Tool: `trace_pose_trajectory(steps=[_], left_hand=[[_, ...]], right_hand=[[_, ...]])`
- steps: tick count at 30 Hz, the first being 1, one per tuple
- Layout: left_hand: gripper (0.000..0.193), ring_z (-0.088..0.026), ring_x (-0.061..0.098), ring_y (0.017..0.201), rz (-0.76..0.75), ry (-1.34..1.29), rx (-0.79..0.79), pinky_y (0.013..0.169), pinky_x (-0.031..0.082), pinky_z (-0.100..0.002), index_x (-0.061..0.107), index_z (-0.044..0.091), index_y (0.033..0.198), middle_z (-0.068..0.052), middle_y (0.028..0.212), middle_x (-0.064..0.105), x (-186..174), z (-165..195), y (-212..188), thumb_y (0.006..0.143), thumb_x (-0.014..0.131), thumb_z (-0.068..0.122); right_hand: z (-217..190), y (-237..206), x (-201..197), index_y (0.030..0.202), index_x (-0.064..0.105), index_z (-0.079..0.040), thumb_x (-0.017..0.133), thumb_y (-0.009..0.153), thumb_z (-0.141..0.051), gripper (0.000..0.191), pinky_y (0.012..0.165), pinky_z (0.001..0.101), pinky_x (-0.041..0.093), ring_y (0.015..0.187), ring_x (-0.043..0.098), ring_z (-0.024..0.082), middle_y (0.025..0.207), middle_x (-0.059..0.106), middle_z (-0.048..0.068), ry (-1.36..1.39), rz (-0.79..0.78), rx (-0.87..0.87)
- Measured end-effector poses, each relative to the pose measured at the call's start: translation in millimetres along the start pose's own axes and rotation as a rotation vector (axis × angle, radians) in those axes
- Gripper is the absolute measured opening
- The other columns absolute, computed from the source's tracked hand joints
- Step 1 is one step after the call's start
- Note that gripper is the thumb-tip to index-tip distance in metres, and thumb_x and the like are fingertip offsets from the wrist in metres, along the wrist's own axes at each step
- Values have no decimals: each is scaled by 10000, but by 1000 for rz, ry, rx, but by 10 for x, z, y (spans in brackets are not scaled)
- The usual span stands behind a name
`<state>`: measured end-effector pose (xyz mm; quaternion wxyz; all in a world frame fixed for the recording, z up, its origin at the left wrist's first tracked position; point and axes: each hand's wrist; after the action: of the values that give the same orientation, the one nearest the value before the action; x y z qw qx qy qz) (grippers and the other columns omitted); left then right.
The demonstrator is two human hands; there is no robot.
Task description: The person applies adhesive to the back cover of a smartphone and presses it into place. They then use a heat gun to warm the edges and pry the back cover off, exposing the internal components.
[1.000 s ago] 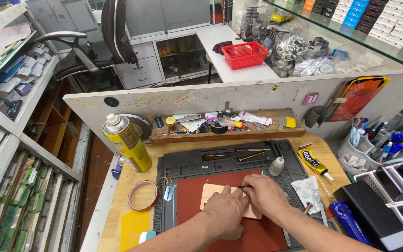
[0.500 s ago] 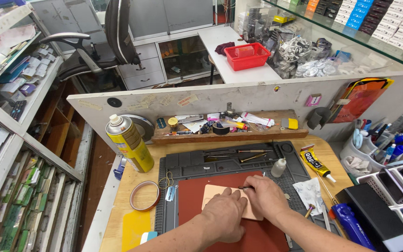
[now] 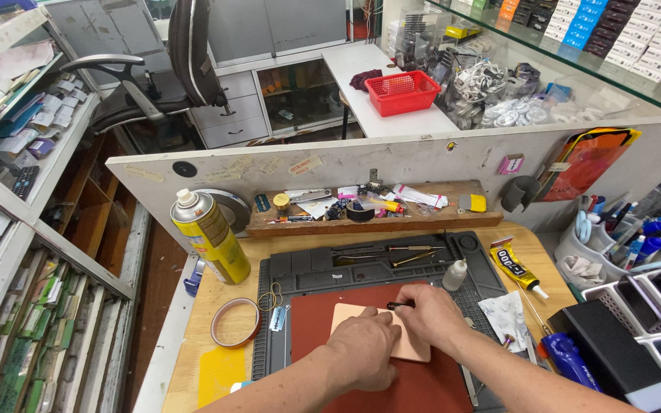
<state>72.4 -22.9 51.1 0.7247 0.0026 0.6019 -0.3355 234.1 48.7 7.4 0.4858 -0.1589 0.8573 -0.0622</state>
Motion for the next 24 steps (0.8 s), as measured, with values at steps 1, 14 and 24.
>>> trace_pose_trajectory(steps=[1, 14, 24], left_hand=[[510, -339, 479, 1321, 2, -11, -2, 1107, 428, -428, 621, -6, 1242, -167, 1341, 569, 3, -5, 2, 847, 724, 300], [575, -353, 403, 1427, 85, -49, 42, 1125, 390, -454, 588, 5, 1291, -176, 1553, 458, 133, -106, 2, 794, 744, 251], [586, -339, 371, 1457, 58, -50, 26, 1140, 375, -459, 569, 9, 1319, -169, 1587, 411, 84, -84, -24, 816, 746, 253]], right_hand=[[-23, -2, -10, 990, 754, -123, 721, 866, -242, 175, 870, 399, 571, 945, 740, 264, 962, 782, 86, 3, -1, 6], [-32, 64, -21, 983, 775, -124, 733, 845, -257, 196, 879, 401, 575, 957, 739, 288, 957, 783, 113, -72, 0, 2], [-28, 50, -42, 970, 772, -106, 749, 839, -250, 197, 875, 396, 573, 951, 745, 287, 948, 782, 95, -58, 13, -64]])
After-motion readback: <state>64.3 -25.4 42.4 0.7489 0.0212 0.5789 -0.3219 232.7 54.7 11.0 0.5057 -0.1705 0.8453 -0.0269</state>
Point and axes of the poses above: each hand's wrist, its own y-axis towards the middle knuckle, its own x-axis out of the palm, z = x × y
